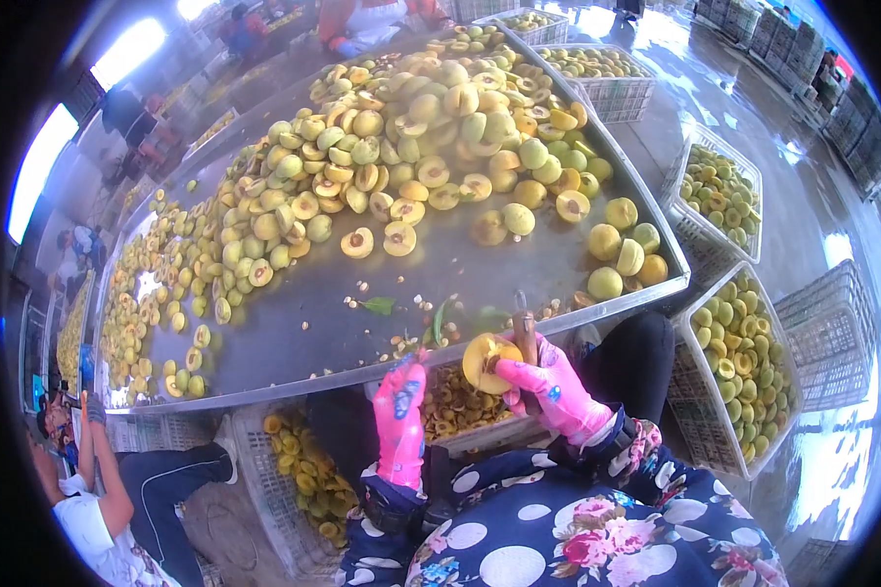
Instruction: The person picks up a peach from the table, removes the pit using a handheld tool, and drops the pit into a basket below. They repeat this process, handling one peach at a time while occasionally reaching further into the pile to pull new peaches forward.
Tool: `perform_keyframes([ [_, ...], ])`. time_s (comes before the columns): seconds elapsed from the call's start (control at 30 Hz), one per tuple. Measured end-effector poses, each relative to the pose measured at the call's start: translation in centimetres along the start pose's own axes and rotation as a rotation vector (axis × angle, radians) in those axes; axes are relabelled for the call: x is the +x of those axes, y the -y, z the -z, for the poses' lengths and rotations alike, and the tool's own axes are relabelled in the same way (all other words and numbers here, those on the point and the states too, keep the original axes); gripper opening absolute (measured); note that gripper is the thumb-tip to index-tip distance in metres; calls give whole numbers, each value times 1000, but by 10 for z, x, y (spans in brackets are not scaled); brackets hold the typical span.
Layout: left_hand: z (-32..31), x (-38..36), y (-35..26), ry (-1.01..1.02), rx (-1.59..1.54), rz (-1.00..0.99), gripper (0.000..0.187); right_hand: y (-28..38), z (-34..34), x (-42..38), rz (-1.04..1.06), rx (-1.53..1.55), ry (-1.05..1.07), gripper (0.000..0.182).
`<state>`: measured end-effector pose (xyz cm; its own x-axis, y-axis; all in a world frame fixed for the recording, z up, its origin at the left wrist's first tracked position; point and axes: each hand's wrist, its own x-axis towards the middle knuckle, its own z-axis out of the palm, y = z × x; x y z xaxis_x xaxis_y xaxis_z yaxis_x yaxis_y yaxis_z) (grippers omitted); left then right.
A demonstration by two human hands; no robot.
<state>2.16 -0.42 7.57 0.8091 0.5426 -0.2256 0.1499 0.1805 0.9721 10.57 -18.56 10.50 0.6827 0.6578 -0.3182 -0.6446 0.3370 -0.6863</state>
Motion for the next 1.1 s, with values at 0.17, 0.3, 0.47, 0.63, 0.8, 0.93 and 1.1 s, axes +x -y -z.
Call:
perform_keyframes([
  [0.17, -24, 7, 9, 349, -875, 375, 37, -25, -8, 12, -4, -91, 32, 46],
  [0.3, -30, 14, 34, 272, -571, 217, 42, -46, 3, 25, 417, -660, -44, 46],
  [0.47, -23, 8, 1, 312, -1020, 496, 39, -25, 5, 2, 390, -838, -102, 37],
  [0.63, -17, 10, -1, 217, -887, 386, 38, -7, -11, -25, 164, -1155, 111, 25],
  [0.8, -20, 5, 2, 202, -824, 323, 39, -12, -17, -20, 180, -1267, 132, 26],
  [0.93, -23, -1, -3, 174, -760, 267, 38, -17, -16, -15, 171, -1273, 150, 28],
  [1.1, -28, -4, -2, 144, -761, 254, 37, -31, -3, -8, 202, -1323, 181, 32],
])
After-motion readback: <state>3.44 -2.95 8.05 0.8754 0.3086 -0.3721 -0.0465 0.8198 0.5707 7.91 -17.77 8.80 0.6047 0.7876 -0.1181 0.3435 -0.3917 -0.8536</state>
